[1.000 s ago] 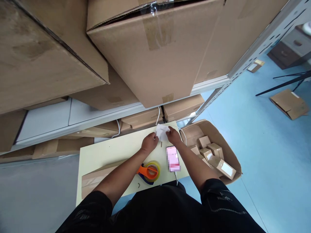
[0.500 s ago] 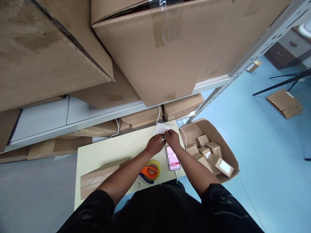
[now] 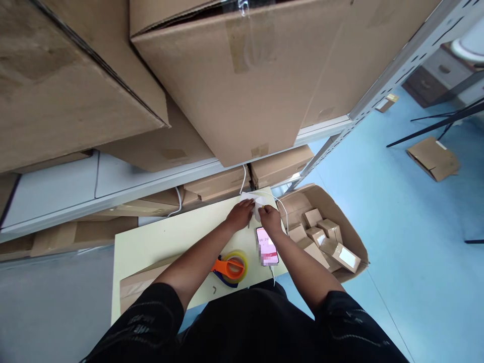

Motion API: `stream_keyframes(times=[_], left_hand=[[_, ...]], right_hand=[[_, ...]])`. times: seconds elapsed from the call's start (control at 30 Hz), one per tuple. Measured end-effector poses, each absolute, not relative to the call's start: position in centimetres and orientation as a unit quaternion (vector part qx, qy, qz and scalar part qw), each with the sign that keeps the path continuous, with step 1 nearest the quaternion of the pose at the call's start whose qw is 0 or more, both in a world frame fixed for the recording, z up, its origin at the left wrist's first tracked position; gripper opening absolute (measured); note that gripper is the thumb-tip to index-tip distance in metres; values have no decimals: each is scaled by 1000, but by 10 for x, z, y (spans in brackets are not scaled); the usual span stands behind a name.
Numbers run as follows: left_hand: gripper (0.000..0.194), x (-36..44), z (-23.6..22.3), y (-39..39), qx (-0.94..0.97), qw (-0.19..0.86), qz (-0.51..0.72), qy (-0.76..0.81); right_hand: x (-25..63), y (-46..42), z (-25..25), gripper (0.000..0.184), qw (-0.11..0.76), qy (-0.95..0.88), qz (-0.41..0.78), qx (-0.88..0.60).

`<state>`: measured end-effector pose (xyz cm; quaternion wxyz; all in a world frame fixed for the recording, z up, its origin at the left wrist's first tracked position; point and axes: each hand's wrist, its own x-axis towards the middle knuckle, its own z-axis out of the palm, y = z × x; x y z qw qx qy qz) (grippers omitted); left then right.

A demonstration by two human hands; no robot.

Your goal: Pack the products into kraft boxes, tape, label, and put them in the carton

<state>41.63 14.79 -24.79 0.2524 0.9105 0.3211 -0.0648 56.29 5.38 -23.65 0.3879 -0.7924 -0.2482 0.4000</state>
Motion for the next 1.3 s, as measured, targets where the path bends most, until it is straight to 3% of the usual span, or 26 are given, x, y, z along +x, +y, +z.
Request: stream_keyframes(times=[0.17,0.5,0.93,1.3], left_hand=[[69,413,-259,154,923,230,-119,283],[86,443,-245,153,909,209,-149,328],[82,446,-249,155,907,194,-185,326],[90,446,-239,149,897,231,-166,339]], right_hand=[[580,45,-235,28,430,-181,407,-786],[599,38,-226,23,465,-110,426,-768],[625,5,-237,21,442,-112,410,-790],[638,-36,-195,29,481,-118,375,-784]])
